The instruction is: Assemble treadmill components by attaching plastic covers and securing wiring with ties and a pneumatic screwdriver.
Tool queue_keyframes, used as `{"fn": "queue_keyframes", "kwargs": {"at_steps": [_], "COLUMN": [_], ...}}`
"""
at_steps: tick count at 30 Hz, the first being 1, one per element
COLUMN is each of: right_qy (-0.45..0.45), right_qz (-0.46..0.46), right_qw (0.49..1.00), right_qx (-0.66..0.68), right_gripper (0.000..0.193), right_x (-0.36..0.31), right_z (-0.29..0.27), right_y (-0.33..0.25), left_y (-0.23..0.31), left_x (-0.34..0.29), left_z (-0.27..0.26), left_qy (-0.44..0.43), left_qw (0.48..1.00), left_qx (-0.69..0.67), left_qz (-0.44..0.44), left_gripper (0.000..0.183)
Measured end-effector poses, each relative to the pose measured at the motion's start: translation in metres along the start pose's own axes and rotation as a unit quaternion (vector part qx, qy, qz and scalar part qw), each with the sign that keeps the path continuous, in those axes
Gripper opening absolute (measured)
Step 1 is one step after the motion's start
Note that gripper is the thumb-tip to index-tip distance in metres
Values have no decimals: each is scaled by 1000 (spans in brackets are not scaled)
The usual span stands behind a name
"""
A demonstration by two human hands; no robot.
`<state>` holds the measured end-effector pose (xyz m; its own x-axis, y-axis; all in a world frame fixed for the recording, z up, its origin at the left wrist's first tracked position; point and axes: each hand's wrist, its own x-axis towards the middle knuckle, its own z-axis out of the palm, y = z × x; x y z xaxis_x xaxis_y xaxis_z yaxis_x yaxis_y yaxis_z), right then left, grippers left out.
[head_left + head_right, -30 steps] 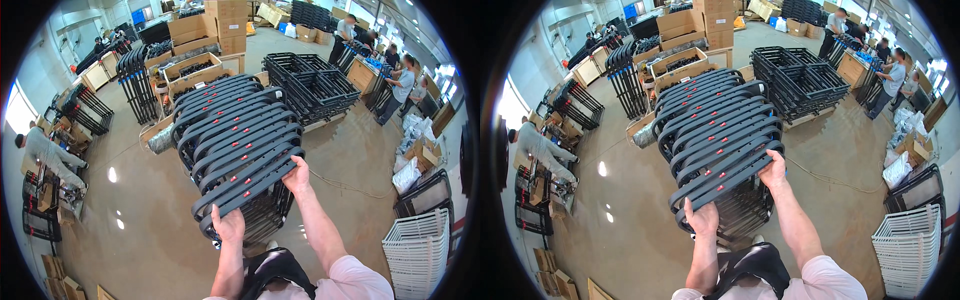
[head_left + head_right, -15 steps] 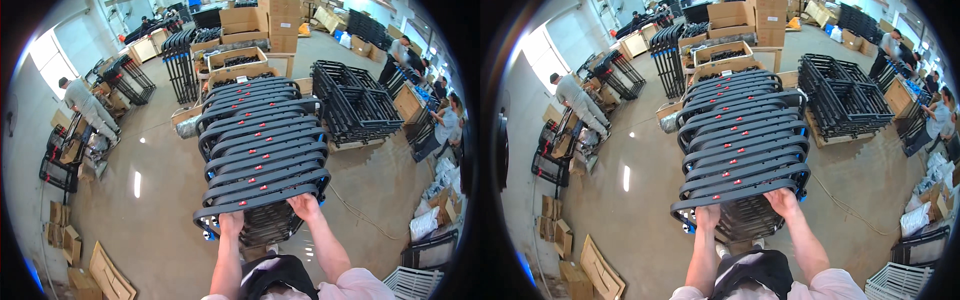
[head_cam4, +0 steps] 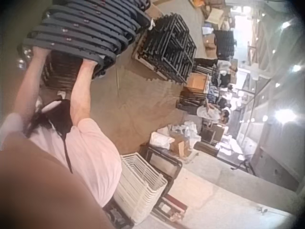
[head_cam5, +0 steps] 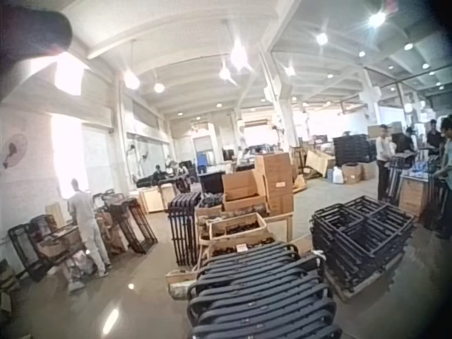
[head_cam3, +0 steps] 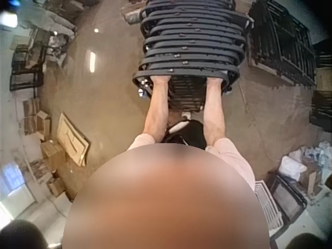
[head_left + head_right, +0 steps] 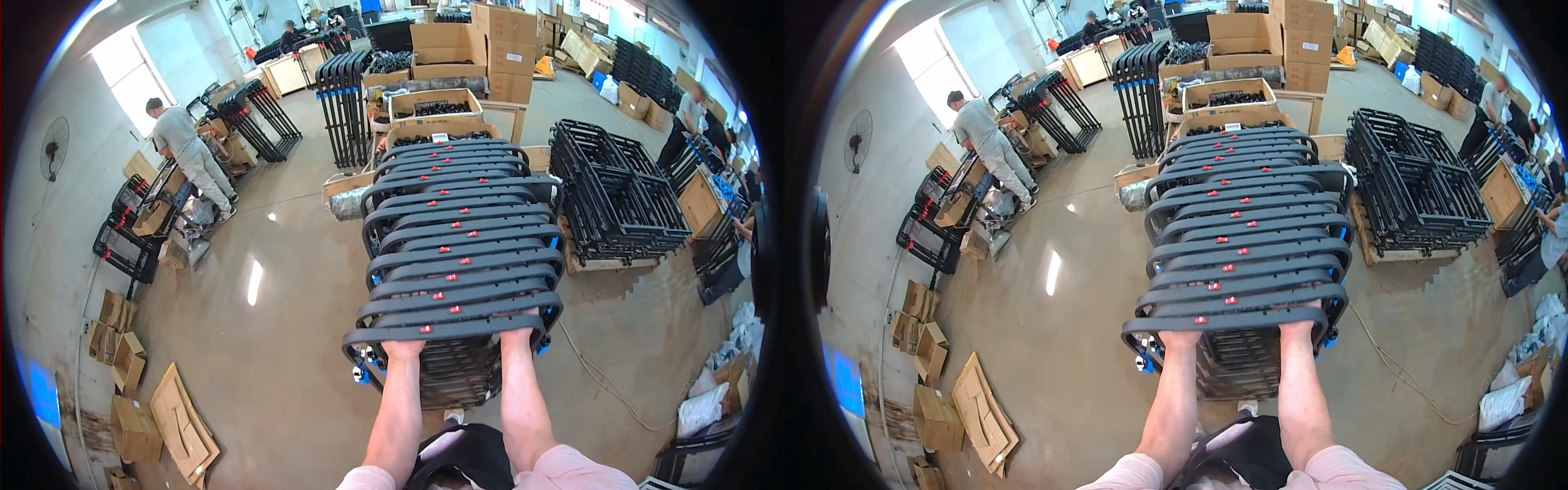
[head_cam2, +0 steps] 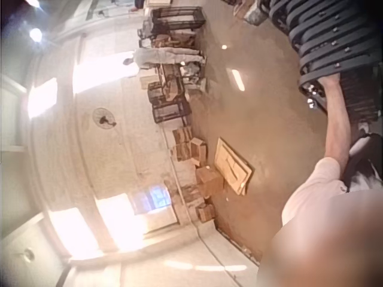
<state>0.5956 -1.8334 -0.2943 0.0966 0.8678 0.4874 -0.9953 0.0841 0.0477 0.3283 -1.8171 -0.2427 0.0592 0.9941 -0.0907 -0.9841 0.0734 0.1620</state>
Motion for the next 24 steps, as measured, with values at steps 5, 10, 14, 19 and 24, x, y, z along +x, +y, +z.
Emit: {"fn": "queue_keyframes", "kwargs": {"at_steps": [5,10,14,19,24], "right_qy": [188,319,341,369,340], "right_qz": [-22,-64,-68,-104,-122], "right_qw": [965,926,909,882,871], "right_qx": [-182,-191,-228,-273,-333], "right_gripper": [61,58,58,56,60], "right_x": [-45,-87,-120,-145,-158], "right_z": [40,112,144,191,209], "right_y": [7,21,33,87,155], "left_y": [33,45,62,117,204], "left_x": [-64,-134,-168,-200,-205], "left_z": [-2,14,26,27,23], "left_qy": [2,24,-9,-16,-58], "left_qw": [993,992,991,985,981], "left_qx": [-103,-73,-41,-61,-39], "left_qz": [-57,-96,-129,-158,-180], "left_gripper": [57,52,52,56,66]}}
